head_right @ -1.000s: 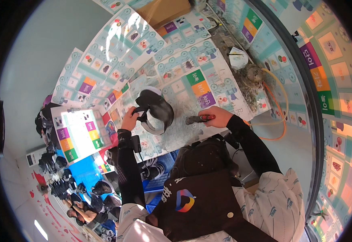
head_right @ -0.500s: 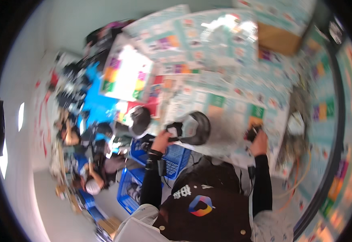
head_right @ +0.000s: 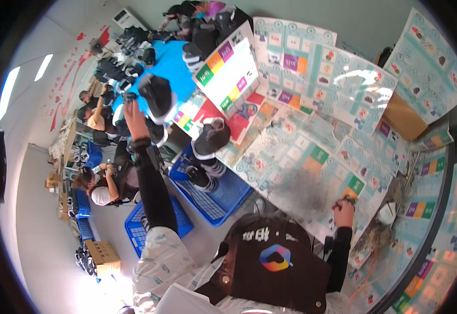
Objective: The person cleans various footwear components using a handheld brush and a small handheld tool, picking up individual shoe parts from a basket and returning them to a table or basket after cleaning.
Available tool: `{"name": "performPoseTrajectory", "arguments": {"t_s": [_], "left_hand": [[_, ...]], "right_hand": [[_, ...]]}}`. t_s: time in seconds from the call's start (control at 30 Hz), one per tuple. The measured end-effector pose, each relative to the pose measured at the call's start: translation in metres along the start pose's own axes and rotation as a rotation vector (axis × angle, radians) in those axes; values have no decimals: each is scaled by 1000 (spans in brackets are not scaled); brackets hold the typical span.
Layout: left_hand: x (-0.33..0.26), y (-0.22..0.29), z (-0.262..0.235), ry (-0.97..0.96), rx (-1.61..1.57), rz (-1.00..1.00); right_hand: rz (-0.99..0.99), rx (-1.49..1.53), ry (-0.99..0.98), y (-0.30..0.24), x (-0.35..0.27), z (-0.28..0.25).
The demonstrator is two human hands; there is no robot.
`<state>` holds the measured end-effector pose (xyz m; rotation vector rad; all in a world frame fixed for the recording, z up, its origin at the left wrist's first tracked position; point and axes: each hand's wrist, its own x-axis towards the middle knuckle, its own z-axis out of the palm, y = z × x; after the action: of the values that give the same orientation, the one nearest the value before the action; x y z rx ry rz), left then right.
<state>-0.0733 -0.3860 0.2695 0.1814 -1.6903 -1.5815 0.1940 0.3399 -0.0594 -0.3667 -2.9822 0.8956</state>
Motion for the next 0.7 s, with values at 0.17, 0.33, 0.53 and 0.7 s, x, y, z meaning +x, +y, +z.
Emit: {"name": "performPoseTrajectory", "arguments": {"t_s": [0.17, 0.33, 0.53, 0.7], "left_hand": [[11, -87, -15, -450, 728, 365], [-107, -227, 9, -943, 1267, 127], [-126, -284, 17, -930, 1455, 263], [-117, -277, 23, -1041, 1400, 509]], "right_hand": [[118, 55, 7, -72, 1, 5], [-21, -12, 18, -99, -40, 22], [26, -98, 25, -135, -77, 17], [-9, -103, 33, -174, -86, 16]]}}
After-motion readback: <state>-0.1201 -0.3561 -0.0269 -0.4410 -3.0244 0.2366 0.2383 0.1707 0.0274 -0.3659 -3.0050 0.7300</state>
